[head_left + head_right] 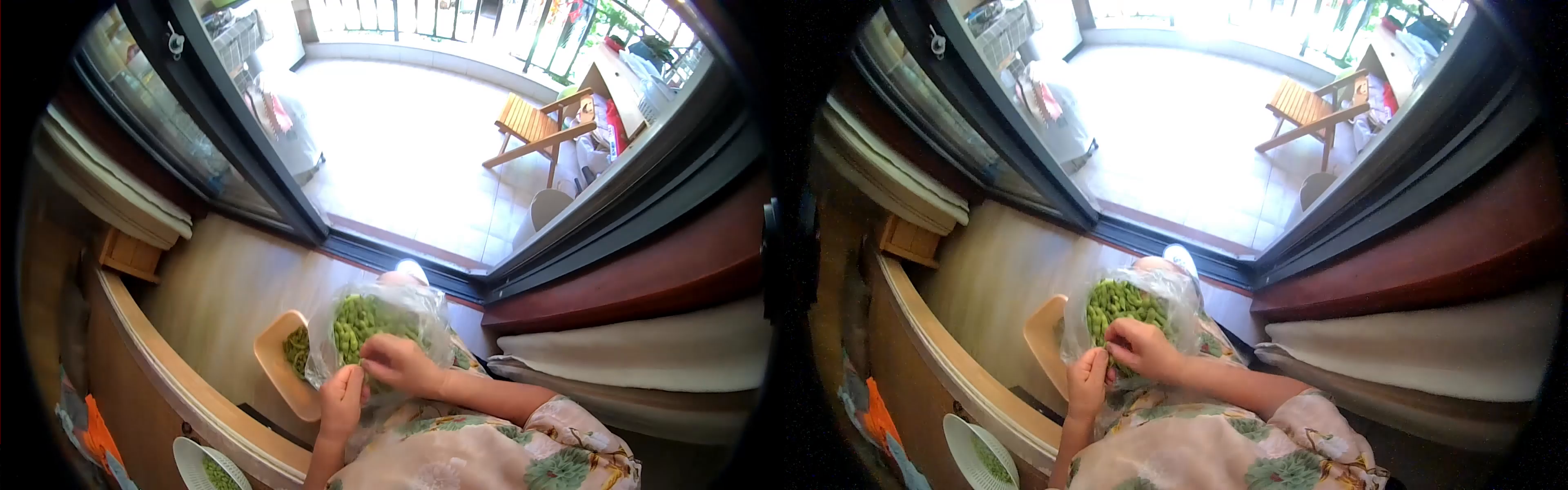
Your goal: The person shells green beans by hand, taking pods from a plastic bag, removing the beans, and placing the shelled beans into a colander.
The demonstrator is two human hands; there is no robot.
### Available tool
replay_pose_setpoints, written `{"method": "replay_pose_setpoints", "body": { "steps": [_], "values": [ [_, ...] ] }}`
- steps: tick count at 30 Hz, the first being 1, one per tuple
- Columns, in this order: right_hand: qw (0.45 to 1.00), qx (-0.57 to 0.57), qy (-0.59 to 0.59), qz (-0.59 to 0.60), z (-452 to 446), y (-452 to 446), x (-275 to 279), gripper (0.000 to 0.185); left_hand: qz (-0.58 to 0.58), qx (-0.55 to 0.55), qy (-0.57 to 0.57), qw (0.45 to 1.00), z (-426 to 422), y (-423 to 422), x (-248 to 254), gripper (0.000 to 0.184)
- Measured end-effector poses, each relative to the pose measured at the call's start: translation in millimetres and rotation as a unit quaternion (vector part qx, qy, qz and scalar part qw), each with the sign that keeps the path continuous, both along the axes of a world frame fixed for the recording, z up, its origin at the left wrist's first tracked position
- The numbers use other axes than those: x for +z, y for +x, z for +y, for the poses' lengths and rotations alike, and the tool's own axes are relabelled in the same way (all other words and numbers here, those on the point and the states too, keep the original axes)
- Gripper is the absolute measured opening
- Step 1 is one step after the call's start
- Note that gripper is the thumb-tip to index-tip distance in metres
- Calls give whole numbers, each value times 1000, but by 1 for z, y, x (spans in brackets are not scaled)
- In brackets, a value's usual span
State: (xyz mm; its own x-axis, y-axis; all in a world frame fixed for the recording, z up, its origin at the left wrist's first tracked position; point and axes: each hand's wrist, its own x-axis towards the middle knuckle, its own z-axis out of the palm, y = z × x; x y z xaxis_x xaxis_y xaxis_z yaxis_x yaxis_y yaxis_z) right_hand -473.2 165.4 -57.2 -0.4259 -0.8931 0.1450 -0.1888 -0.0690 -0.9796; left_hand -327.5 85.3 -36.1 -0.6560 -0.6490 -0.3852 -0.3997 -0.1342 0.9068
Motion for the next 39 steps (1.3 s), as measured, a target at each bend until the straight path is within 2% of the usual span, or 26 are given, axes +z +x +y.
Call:
{"method": "replay_pose_setpoints", "body": {
  "steps": [1, 5, 8, 12, 14, 19, 39],
  "values": [
    [997, -17, -18, 66, 0, 1, 0, 12, 10, 6, 12, 1000, 0, 1, -6, 25],
    [998, -40, 27, 36, 2, 2, 6, 14, 19, 33, 67, 997, 2, 0, -9, 24],
    [995, -63, -31, 66, 2, 2, 5, 15, 49, 67, 127, 988, 5, -6, -9, 21],
    [965, 43, -157, 205, 1, 2, 9, 21, 139, 142, 281, 939, 1, -4, -15, 17],
    [956, 48, -148, 249, 4, 6, 12, 20, 163, 181, 342, 908, -1, -9, -13, 16],
    [947, 46, -133, 288, 5, 5, 18, 17, 187, 178, 367, 894, -3, -6, -26, 16],
    [949, 43, -109, 293, 3, 5, 9, 19, 194, 176, 396, 880, -3, -7, -32, 15]
  ]
}}
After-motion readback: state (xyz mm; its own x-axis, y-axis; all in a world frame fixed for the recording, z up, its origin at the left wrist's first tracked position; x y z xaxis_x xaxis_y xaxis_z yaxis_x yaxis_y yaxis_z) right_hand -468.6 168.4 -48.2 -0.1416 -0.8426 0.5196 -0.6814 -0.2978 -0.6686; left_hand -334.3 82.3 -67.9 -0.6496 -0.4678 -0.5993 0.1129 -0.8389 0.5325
